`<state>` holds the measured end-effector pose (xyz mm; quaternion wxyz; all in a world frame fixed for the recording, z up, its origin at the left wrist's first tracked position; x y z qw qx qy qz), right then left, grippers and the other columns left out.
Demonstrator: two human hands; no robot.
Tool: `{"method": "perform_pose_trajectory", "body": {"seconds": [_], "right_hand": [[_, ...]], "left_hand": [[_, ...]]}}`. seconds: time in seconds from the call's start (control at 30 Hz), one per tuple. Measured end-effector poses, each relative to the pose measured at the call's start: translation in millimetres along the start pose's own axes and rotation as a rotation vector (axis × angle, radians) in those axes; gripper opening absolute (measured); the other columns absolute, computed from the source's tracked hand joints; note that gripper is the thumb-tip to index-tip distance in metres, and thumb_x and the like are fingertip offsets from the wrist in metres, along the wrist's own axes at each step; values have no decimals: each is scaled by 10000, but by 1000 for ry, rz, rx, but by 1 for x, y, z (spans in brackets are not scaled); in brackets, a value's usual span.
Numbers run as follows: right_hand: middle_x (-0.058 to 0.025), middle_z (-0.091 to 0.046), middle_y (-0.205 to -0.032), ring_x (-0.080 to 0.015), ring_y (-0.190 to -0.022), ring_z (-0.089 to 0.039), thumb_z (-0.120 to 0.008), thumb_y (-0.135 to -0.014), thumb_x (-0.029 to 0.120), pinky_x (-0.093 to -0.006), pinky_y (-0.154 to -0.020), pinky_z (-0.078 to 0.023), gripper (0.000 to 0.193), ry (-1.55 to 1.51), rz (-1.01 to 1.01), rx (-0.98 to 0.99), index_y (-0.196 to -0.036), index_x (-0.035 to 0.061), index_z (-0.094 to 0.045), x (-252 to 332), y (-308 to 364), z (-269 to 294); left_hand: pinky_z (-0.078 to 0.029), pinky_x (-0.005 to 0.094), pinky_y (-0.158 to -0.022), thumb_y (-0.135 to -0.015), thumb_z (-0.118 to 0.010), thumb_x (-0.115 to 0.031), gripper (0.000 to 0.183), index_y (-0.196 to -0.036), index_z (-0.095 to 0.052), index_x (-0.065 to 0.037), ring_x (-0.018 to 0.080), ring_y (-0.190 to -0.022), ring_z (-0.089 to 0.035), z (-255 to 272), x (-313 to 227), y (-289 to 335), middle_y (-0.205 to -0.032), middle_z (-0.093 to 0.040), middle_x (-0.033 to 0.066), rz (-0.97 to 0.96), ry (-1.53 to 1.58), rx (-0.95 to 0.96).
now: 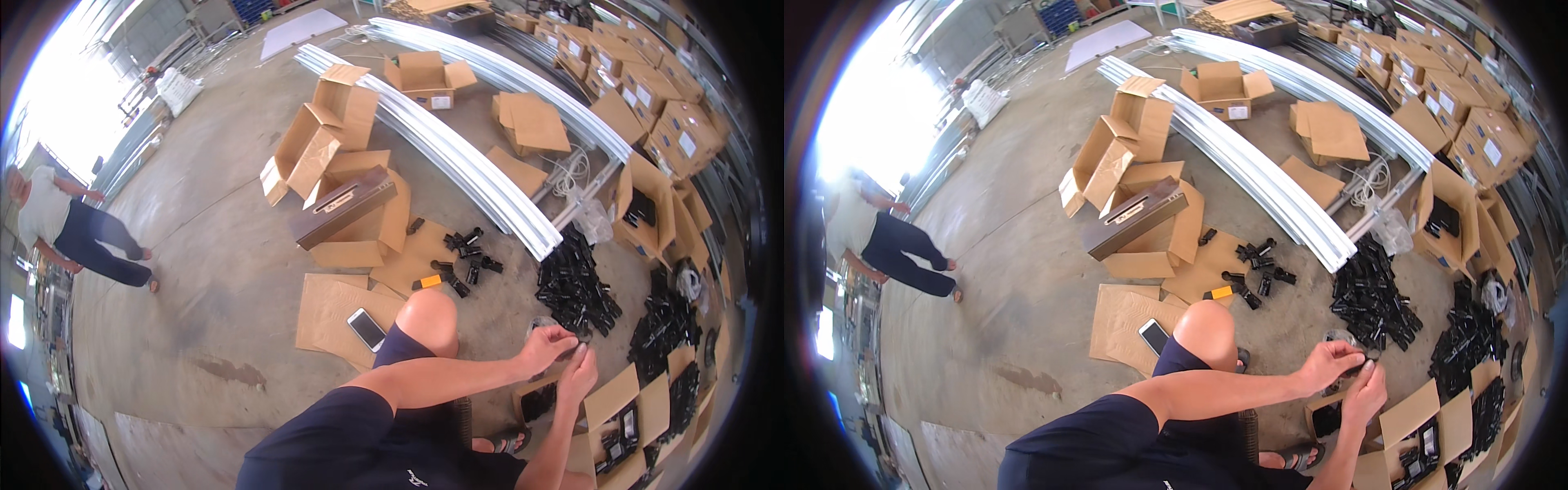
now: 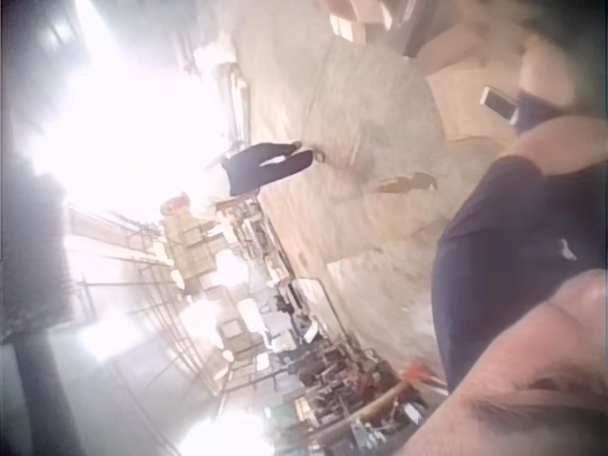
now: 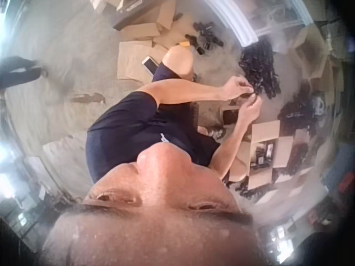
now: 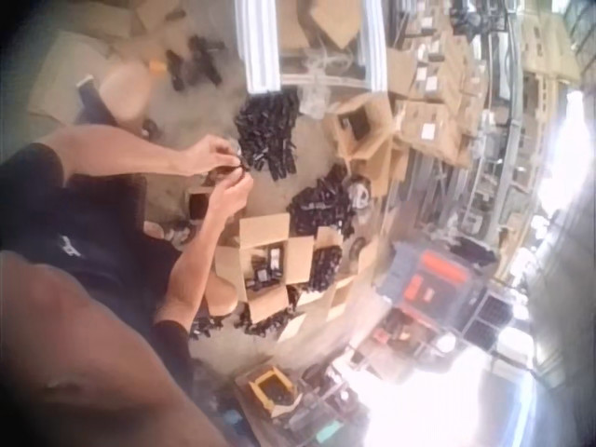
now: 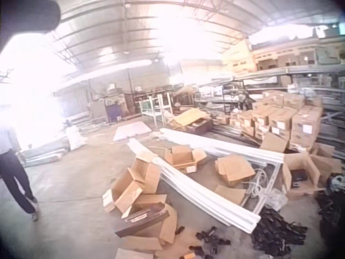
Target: The person takes black metal components out of plastic bags and places them into cardboard boxes.
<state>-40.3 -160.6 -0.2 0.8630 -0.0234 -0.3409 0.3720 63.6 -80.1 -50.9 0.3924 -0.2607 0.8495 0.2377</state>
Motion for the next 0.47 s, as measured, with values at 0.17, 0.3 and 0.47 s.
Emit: {"method": "perform_pose_trajectory", "body": {"seconds": [0.17,0.3,0.47], "right_hand": [[-208,-642,-913,-378,-802,-652,-521,-1077,304,-460,-693,-498,320,28,71,-12,-1017,0,-604,3,-7,8],[-223,-655,-916,-397,-840,-645,-498,-1086,286,-472,-726,-498,291,-109,58,-24,-1080,11,-593,26,-4,-3],[-151,-707,-909,-326,-788,-678,-499,-1091,294,-476,-639,-517,319,-69,-48,96,-1051,-5,-604,-3,-18,-35]], "left_hand": [[-522,230,-689,-983,-716,-138,150,-1045,-730,-3,46,-798,-629,6,2,-12,-921,-724,-9,27,-73,-20],[-523,240,-672,-976,-723,-153,150,-1023,-734,-10,59,-776,-616,15,-2,-8,-893,-709,-2,13,-37,-27],[-498,244,-613,-956,-743,-188,146,-974,-743,-43,42,-688,-588,3,-12,-5,-781,-674,-23,-69,-143,-34]]}}
Point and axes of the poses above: each hand's wrist, its own y-axis away from the middle knuckle, its own z-axis out of the back of the hand, x = y × z, the point moved 6 cm from there along -y, towards the middle knuckle
